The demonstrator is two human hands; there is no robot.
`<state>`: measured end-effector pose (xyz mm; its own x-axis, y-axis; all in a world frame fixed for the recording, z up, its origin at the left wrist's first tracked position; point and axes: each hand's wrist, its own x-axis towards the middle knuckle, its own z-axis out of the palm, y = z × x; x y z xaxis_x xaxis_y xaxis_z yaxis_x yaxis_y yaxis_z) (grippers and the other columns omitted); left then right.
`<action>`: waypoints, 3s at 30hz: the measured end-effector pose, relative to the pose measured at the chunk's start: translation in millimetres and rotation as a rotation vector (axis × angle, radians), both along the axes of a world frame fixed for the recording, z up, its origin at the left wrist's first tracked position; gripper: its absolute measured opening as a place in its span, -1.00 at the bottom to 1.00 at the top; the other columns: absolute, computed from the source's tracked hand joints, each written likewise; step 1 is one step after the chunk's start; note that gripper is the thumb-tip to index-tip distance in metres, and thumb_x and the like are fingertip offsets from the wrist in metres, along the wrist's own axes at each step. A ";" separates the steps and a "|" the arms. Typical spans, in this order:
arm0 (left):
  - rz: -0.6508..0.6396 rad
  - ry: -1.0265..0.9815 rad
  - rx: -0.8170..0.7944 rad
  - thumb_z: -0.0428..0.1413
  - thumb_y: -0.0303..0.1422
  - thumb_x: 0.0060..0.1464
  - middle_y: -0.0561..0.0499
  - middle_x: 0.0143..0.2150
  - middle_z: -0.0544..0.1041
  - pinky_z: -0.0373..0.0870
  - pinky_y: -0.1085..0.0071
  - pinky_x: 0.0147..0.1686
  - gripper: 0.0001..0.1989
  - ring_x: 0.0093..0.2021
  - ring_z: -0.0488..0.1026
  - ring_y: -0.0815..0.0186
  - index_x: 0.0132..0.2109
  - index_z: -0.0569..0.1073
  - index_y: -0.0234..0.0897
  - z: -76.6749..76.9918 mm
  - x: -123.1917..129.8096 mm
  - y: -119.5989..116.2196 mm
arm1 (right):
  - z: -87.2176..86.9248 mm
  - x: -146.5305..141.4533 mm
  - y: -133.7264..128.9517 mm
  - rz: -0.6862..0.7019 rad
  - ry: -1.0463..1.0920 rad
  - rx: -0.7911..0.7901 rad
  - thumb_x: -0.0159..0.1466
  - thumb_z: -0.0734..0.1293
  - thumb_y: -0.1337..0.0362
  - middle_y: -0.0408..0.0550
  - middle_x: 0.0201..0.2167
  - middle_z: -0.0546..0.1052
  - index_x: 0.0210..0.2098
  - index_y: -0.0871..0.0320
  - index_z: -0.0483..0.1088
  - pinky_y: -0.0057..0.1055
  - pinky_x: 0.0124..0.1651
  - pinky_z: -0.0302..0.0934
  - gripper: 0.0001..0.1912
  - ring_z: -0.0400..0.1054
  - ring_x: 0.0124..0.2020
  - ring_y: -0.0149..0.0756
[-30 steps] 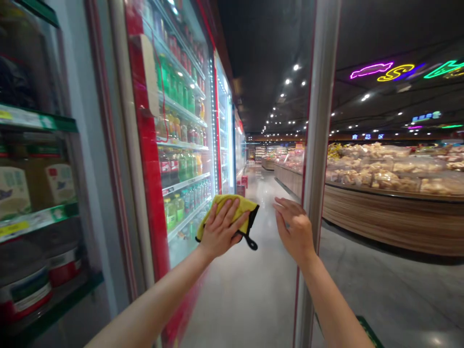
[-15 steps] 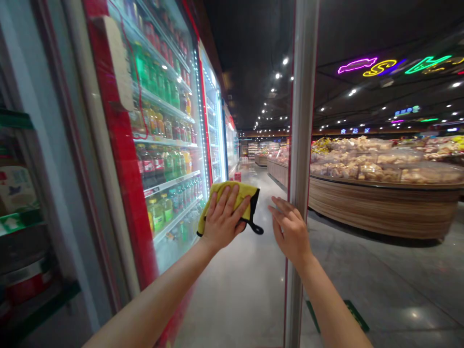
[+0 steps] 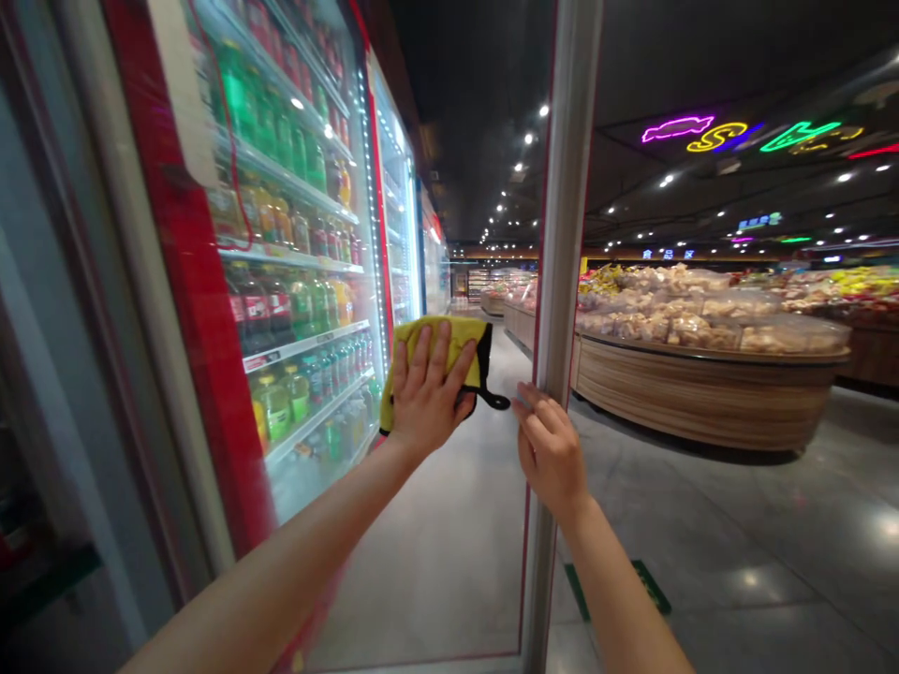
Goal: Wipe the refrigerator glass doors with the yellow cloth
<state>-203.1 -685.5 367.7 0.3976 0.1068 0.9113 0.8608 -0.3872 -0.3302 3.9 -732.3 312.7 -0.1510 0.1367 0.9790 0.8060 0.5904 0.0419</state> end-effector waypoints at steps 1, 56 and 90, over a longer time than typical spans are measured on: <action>-0.013 0.078 0.011 0.11 -0.08 0.25 -0.20 0.55 0.01 -0.24 -0.13 0.49 -0.26 0.53 -0.06 -0.09 0.48 0.14 -0.16 -11.4 0.7 -1.4 | -1.3 1.2 -1.0 -0.001 0.011 0.004 0.44 0.17 0.39 0.12 0.09 0.59 0.08 0.05 0.51 -0.05 0.18 0.40 -0.64 0.47 0.16 -0.11; -0.230 0.327 0.073 0.09 -0.44 0.28 -0.07 0.45 0.26 -0.13 0.13 0.54 -0.47 0.50 0.08 0.20 0.36 0.33 -0.31 -60.4 54.1 8.5 | 10.5 55.0 -16.2 -0.104 0.238 -0.010 0.49 0.11 0.29 0.07 0.07 0.59 0.23 0.00 0.45 -0.10 0.16 0.37 -0.57 0.46 0.11 -0.12; -0.305 0.474 -0.006 0.09 -0.24 0.26 -0.21 0.53 0.06 0.04 0.12 0.48 -0.34 0.55 -0.08 0.10 0.41 0.21 -0.43 -23.3 100.9 11.1 | 16.6 64.2 -11.0 0.093 0.264 -0.086 0.52 0.04 0.08 0.05 0.21 0.53 0.28 0.06 0.40 -0.09 0.32 0.29 -0.49 0.40 0.25 -0.17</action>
<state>-102.2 -674.4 344.4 0.7772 -0.0726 0.6250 0.4673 -0.5986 -0.6506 68.1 -743.3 329.3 0.0913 0.2189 0.9715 0.7248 0.6544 -0.2155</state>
